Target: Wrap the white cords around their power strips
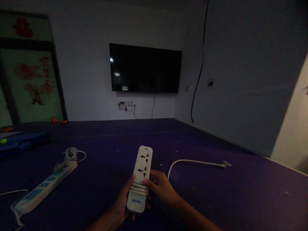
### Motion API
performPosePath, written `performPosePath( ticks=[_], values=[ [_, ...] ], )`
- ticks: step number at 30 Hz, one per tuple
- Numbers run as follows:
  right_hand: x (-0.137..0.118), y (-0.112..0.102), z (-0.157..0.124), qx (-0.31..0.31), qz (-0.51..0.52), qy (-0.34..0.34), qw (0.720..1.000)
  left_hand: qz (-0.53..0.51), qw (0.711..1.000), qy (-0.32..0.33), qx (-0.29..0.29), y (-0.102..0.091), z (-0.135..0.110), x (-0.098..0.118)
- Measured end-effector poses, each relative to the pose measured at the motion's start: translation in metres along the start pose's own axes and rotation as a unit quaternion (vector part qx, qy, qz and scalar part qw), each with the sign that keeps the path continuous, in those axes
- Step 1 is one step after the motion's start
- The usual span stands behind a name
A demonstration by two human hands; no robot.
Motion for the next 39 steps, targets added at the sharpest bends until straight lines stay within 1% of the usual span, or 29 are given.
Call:
performPosePath(
  ticks=[6,14,19,26,32,39],
  values=[
    [0.0001,0.0003,-0.0007,-0.013,0.014,0.010,1.000,-0.001,1.000,-0.007,-0.005,-0.0005,0.0012,0.0005],
    [-0.0007,0.0013,-0.0018,-0.007,0.014,0.020,1.000,-0.001,1.000,-0.010,-0.005,0.0008,0.0003,0.0015],
    [-0.0015,0.0005,-0.0015,-0.009,0.000,0.011,1.000,0.000,1.000,-0.019,-0.008,0.0015,-0.0006,0.0023],
    [-0.0028,-0.0008,-0.0012,-0.008,-0.013,-0.004,1.000,-0.001,1.000,-0.017,0.004,0.0025,-0.0019,0.0022],
    [-0.0007,-0.0020,-0.0006,0.005,-0.029,-0.013,0.999,0.008,1.000,-0.014,0.014,0.0004,-0.0001,0.0007],
    [-0.0028,-0.0007,-0.0009,-0.008,-0.019,-0.015,1.000,0.011,1.000,-0.007,0.007,0.0032,-0.0018,0.0027]
  ],
)
Point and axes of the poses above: each hand's wrist, its own z-axis towards the middle knuckle, its own y-axis out of the palm, x = y × z, the point moved 3 cm from there along z, towards the middle knuckle, and after that the axes turned 8 degrees about x, right-handed, at the moved point
